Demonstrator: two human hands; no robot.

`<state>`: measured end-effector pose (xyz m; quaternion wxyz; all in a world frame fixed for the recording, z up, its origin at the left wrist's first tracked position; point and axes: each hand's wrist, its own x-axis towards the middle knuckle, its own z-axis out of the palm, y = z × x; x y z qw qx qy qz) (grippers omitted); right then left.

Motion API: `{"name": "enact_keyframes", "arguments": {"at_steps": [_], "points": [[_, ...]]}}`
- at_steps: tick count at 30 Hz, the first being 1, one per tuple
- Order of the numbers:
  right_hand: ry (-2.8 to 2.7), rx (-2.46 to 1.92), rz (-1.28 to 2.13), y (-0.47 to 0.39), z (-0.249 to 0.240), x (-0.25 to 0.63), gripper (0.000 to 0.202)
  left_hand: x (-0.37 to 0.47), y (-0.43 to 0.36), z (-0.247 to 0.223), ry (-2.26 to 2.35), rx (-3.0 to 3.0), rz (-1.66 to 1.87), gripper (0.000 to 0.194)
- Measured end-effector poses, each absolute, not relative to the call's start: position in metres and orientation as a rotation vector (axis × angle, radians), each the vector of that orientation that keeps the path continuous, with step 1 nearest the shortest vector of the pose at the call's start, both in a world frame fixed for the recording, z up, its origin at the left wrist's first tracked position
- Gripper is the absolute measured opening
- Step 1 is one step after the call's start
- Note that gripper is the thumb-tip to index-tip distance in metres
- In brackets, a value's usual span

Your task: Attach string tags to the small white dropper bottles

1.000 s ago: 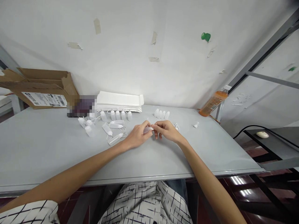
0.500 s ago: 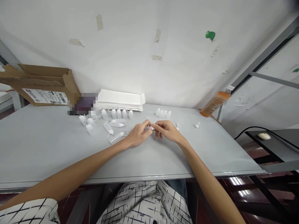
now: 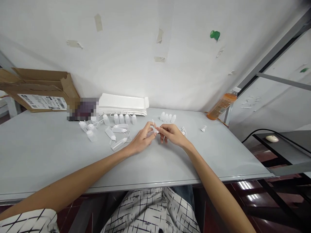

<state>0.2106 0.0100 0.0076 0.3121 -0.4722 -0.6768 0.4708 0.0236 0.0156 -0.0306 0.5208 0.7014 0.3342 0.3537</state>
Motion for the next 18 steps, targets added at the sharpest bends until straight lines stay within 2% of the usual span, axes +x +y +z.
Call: {"name": "enact_keyframes", "arguments": {"at_steps": [18], "points": [[-1.757,-1.205,1.287,0.0109,0.0069,0.2111,0.047,0.0254,0.0172,-0.0345,0.738,1.491,0.885,0.032]]}}
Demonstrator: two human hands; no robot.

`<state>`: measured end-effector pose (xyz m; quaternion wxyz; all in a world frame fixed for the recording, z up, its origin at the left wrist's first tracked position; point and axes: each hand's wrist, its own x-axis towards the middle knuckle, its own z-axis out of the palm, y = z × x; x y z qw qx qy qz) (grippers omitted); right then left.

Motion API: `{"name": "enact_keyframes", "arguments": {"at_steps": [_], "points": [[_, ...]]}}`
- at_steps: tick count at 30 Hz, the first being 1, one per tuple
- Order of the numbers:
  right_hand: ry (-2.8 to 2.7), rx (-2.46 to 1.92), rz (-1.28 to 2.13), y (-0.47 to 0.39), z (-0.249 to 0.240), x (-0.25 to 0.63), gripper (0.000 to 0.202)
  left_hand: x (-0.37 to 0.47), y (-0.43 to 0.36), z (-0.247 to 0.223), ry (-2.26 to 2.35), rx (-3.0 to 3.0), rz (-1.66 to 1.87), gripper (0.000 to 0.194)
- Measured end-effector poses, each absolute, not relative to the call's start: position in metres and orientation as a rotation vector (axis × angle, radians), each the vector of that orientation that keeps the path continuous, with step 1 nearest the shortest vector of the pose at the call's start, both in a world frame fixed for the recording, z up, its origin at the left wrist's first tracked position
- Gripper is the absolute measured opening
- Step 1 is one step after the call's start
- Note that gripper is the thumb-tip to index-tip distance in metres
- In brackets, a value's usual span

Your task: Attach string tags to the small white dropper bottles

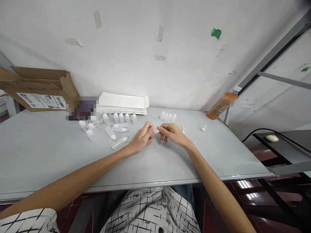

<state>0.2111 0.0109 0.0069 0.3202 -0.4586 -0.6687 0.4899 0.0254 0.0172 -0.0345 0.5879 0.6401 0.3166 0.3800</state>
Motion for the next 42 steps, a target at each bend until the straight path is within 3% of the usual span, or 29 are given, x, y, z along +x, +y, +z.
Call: {"name": "enact_keyframes", "arguments": {"at_steps": [10,19,24,30,38,42], "points": [[-1.871,-1.238,1.161,0.011,0.001,0.212,0.048,0.025,0.015,-0.029,0.792,1.533,0.855,0.034],[-2.030,-1.277,0.916,0.012,-0.008,0.208,0.065,0.026,0.013,-0.025,0.853,1.586,0.796,0.035],[-2.026,-1.276,0.808,0.012,-0.003,0.209,0.058,0.028,0.014,-0.026,0.832,1.557,0.801,0.035],[-1.877,-1.149,1.090,0.009,0.007,0.217,0.034,0.027,0.018,-0.030,0.846,1.487,0.812,0.030],[-1.839,-1.108,1.278,0.011,0.006,0.218,0.040,0.027,0.018,-0.030,0.866,1.431,0.817,0.028],[-1.942,-1.216,1.121,0.011,0.002,0.213,0.044,0.028,0.017,-0.028,0.865,1.445,0.806,0.028]]}}
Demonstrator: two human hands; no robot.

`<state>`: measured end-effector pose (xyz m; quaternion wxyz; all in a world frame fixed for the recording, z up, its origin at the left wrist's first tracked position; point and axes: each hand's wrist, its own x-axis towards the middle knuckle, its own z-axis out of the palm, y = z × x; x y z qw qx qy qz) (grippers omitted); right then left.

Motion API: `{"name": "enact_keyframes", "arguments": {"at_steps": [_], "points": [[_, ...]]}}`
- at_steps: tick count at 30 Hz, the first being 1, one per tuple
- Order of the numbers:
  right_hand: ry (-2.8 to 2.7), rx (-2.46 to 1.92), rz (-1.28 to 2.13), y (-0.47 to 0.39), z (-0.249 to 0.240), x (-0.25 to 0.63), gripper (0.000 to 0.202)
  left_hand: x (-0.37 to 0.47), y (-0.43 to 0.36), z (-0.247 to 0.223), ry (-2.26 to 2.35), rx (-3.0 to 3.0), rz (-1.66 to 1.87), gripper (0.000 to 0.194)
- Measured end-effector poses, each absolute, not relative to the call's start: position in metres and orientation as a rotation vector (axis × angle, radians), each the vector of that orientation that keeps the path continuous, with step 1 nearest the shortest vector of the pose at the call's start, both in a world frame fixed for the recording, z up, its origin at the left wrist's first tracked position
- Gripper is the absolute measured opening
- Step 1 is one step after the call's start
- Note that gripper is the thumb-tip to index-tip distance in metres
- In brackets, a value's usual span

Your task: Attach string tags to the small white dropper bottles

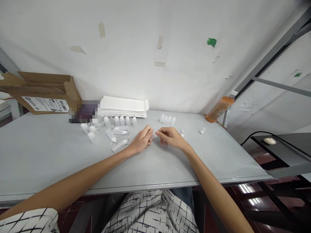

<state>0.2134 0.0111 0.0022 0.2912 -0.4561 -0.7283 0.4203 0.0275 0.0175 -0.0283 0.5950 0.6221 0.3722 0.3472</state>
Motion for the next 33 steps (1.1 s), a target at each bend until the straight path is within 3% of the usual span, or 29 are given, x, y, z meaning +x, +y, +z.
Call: {"name": "enact_keyframes", "arguments": {"at_steps": [10,14,22,33], "points": [[-1.987,-1.275,0.972,0.012,-0.005,0.206,0.055,0.029,0.016,-0.025,0.928,1.575,0.861,0.030],[-1.964,-1.197,1.117,0.011,-0.004,0.204,0.050,0.027,0.019,-0.026,0.944,1.551,0.903,0.028],[-1.832,-1.138,1.387,0.027,0.006,0.194,0.065,0.026,0.020,-0.027,0.966,1.543,1.004,0.030],[-1.937,-1.103,0.981,0.038,-0.002,0.187,0.048,0.025,0.030,-0.030,0.942,1.313,1.037,0.028]]}}
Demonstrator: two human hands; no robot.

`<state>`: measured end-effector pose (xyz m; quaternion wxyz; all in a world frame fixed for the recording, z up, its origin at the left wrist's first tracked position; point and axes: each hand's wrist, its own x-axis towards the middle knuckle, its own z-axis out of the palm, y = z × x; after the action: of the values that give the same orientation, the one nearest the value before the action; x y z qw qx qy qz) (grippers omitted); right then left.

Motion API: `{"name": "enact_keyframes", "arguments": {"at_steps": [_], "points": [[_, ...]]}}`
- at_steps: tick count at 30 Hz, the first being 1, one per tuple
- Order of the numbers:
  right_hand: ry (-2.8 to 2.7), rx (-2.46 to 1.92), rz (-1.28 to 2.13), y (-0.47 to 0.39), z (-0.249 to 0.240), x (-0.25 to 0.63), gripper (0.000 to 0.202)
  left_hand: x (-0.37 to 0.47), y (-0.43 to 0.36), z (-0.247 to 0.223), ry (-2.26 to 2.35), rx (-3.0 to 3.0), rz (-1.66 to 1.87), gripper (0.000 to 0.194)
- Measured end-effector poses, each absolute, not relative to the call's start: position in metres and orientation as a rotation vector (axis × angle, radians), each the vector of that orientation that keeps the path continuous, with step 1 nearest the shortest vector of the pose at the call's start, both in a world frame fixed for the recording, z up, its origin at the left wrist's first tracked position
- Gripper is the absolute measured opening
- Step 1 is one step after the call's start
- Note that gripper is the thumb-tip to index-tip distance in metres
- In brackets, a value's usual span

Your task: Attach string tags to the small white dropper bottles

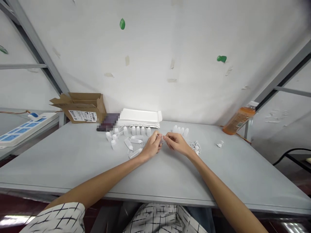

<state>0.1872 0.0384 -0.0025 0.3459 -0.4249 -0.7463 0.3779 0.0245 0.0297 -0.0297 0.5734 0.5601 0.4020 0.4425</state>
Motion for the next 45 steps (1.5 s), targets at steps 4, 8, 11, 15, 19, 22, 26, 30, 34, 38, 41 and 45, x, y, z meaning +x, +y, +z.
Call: {"name": "enact_keyframes", "arguments": {"at_steps": [4,8,11,15,19,22,26,30,34,38,41,45], "points": [[-1.913,-1.172,1.023,0.042,-0.015,0.197,0.045,0.025,0.033,-0.035,1.002,1.415,1.023,0.027],[-1.909,-1.153,1.022,0.044,-0.018,0.197,0.043,0.024,0.036,-0.038,1.045,1.470,1.021,0.027],[-1.905,-1.126,1.042,0.040,-0.015,0.193,0.044,0.023,0.036,-0.039,1.055,1.518,1.040,0.029],[-1.870,-1.122,1.237,0.036,-0.012,0.190,0.055,0.021,0.031,-0.035,1.104,1.676,1.058,0.028],[-1.840,-1.121,1.327,0.036,-0.012,0.190,0.060,0.020,0.026,-0.031,1.176,1.790,1.036,0.026],[-1.822,-1.125,1.287,0.036,-0.013,0.190,0.059,0.020,0.027,-0.032,1.114,1.752,1.035,0.026],[-1.833,-1.125,1.229,0.034,-0.014,0.187,0.053,0.020,0.028,-0.033,1.073,1.695,1.051,0.026],[-1.790,-1.084,1.302,0.032,-0.012,0.185,0.055,0.021,0.022,-0.025,1.114,1.726,1.065,0.022],[-1.726,-1.040,1.384,0.031,-0.010,0.186,0.061,0.021,0.015,-0.017,1.171,1.898,1.074,0.018],[-1.718,-1.030,1.355,0.031,-0.008,0.187,0.062,0.019,0.017,-0.019,1.061,1.857,1.045,0.023],[-1.710,-1.042,1.314,0.031,-0.006,0.186,0.059,0.019,0.023,-0.024,0.968,1.714,1.046,0.029],[-1.734,-1.043,1.252,0.030,-0.003,0.187,0.055,0.021,0.027,-0.029,0.923,1.499,1.009,0.034]]}}
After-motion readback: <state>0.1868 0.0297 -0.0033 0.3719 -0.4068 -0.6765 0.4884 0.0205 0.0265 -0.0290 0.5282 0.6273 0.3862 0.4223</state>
